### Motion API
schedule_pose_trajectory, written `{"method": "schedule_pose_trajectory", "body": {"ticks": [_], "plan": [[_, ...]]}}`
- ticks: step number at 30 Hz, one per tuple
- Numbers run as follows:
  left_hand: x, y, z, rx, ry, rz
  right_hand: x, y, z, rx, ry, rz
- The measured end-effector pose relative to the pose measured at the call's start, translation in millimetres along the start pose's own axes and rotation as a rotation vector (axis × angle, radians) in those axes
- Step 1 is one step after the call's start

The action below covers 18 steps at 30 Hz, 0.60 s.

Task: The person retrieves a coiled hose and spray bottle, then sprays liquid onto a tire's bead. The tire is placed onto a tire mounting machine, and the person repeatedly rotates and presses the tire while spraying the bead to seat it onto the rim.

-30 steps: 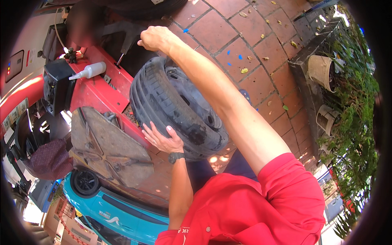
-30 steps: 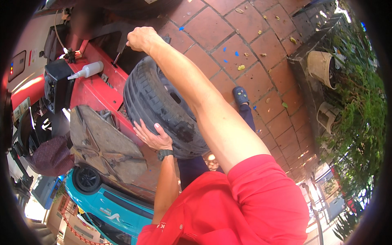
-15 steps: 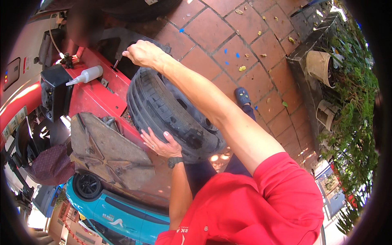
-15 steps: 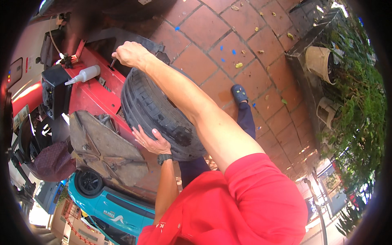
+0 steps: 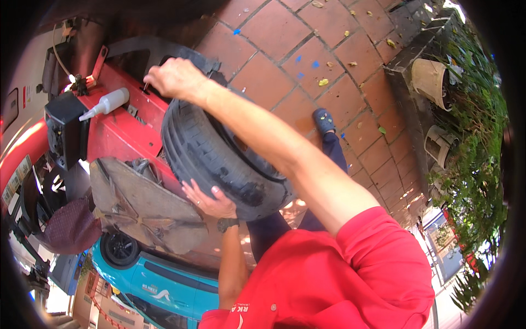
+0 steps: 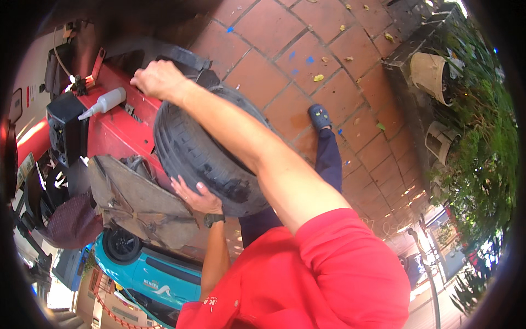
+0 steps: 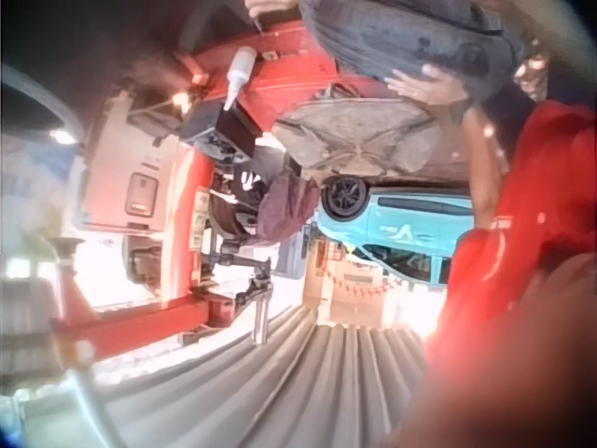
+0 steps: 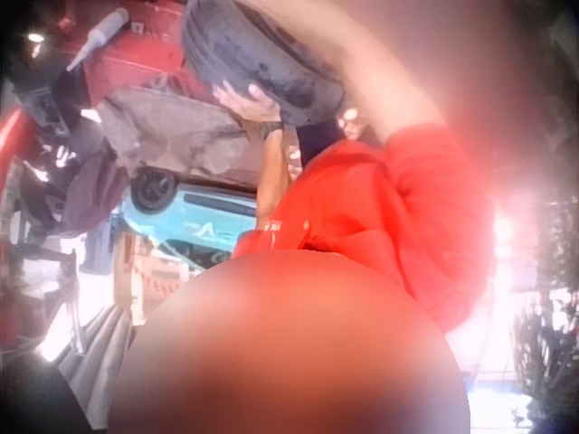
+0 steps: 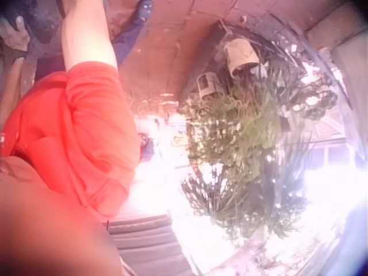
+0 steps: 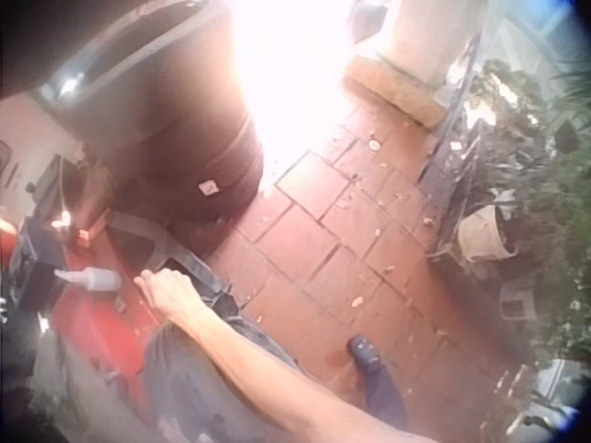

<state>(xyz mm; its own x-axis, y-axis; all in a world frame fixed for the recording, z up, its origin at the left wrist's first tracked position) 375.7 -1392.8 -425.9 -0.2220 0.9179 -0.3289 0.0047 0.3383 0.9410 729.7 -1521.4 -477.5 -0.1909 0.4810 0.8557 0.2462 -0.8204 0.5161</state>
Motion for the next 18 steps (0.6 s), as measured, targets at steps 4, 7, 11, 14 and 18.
{"method": "schedule_pose_trajectory", "body": {"ticks": [4,7,11,14,18], "plan": [[-11.3,-0.4,1.3,0.004,0.002,0.046,-13.9,9.1,8.5,-0.132,0.025,-0.094],[-19.2,-0.2,4.8,0.020,0.009,0.082,-21.5,16.7,15.6,-0.206,0.007,-0.133],[-19.4,-2.0,3.5,0.001,0.024,0.062,-26.7,32.4,22.0,-0.306,-0.029,-0.166],[-16.5,-6.5,-7.6,0.017,0.049,0.045,-31.1,43.2,28.2,-0.255,-0.017,-0.176],[-22.0,-13.7,-34.6,0.000,0.046,0.043,-32.3,60.7,34.6,-0.264,0.149,-0.124]]}}
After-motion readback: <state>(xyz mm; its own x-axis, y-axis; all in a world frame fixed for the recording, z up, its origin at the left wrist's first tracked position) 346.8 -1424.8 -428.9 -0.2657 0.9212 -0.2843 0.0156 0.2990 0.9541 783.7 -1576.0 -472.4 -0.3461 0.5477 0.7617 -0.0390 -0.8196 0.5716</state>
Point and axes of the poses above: each hand's wrist, its own z-axis towards the middle knuckle, its own y-axis out of the back of the hand, x = y × z, the point moved 6 cm from there along z, towards the middle knuckle, and after that the axes turned 8 degrees about x, right-handed, at the moved point
